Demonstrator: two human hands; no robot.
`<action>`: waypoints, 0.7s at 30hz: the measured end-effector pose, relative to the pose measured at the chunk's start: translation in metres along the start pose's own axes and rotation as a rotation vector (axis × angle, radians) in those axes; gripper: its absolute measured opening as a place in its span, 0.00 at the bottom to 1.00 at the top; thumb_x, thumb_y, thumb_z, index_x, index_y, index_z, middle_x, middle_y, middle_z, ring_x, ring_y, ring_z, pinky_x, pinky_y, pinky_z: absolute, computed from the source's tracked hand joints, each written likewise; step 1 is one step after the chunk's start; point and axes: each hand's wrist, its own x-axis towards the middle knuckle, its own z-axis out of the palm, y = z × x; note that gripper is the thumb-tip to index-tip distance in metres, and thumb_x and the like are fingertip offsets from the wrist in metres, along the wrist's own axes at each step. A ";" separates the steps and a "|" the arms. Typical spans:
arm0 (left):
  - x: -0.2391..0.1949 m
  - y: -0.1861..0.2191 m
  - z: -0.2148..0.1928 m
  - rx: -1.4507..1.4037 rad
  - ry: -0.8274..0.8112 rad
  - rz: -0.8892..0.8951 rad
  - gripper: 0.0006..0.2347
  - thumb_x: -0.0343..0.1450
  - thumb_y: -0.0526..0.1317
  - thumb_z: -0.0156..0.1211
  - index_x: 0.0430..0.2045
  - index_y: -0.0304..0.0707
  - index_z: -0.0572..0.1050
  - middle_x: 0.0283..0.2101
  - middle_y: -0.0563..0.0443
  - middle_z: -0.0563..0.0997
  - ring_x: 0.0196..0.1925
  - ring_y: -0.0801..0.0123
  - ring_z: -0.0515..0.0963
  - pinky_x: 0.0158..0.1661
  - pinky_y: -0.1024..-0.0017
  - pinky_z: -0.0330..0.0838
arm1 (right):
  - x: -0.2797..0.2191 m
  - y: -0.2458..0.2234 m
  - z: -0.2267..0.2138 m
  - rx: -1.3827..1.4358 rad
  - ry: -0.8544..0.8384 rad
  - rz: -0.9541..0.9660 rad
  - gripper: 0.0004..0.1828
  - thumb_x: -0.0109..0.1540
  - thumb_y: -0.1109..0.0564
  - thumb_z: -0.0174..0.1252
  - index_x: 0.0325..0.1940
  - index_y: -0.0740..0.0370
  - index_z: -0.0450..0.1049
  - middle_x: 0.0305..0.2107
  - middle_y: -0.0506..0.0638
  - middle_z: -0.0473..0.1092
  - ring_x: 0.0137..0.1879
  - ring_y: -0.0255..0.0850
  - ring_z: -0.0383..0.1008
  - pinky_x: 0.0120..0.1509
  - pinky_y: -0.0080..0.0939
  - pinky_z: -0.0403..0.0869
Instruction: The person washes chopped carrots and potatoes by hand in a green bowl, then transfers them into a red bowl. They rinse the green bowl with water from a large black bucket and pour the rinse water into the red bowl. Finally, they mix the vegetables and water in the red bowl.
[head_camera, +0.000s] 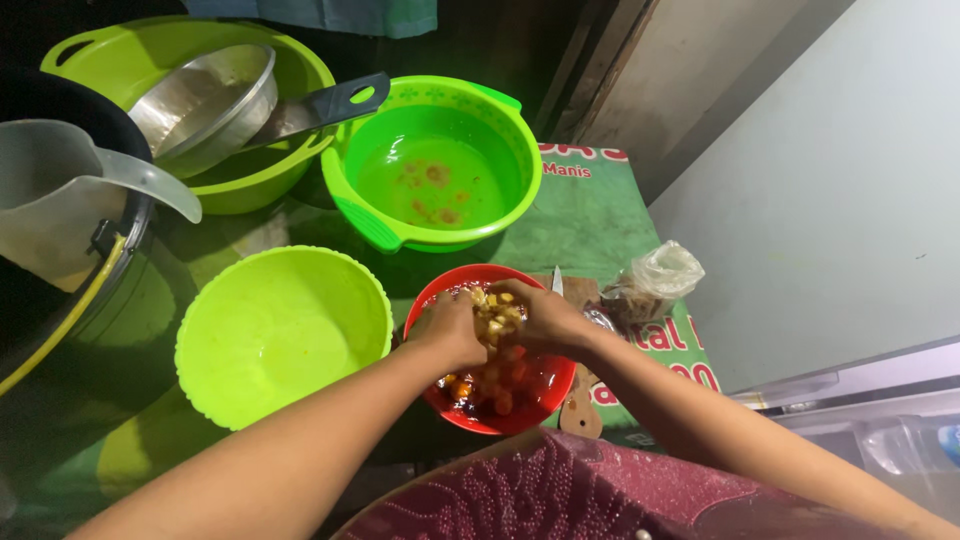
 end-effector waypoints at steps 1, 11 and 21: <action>-0.004 0.005 -0.005 0.049 -0.011 0.018 0.41 0.57 0.41 0.75 0.65 0.37 0.59 0.66 0.37 0.64 0.69 0.45 0.65 0.63 0.51 0.67 | 0.002 0.000 0.000 -0.198 0.024 -0.081 0.51 0.45 0.48 0.75 0.71 0.47 0.63 0.58 0.57 0.73 0.64 0.52 0.74 0.66 0.50 0.75; -0.026 0.014 -0.004 0.328 -0.224 0.047 0.62 0.48 0.48 0.87 0.73 0.40 0.41 0.76 0.28 0.38 0.76 0.40 0.52 0.67 0.50 0.61 | -0.005 -0.011 0.029 -0.486 -0.117 -0.019 0.79 0.36 0.48 0.83 0.79 0.37 0.37 0.74 0.66 0.38 0.74 0.69 0.50 0.73 0.57 0.64; -0.010 -0.003 0.033 0.149 -0.118 0.023 0.43 0.59 0.38 0.74 0.68 0.41 0.51 0.70 0.34 0.53 0.72 0.39 0.59 0.67 0.48 0.60 | 0.005 0.011 0.058 -0.019 0.004 0.231 0.68 0.39 0.62 0.77 0.77 0.41 0.48 0.65 0.63 0.52 0.60 0.59 0.72 0.53 0.48 0.82</action>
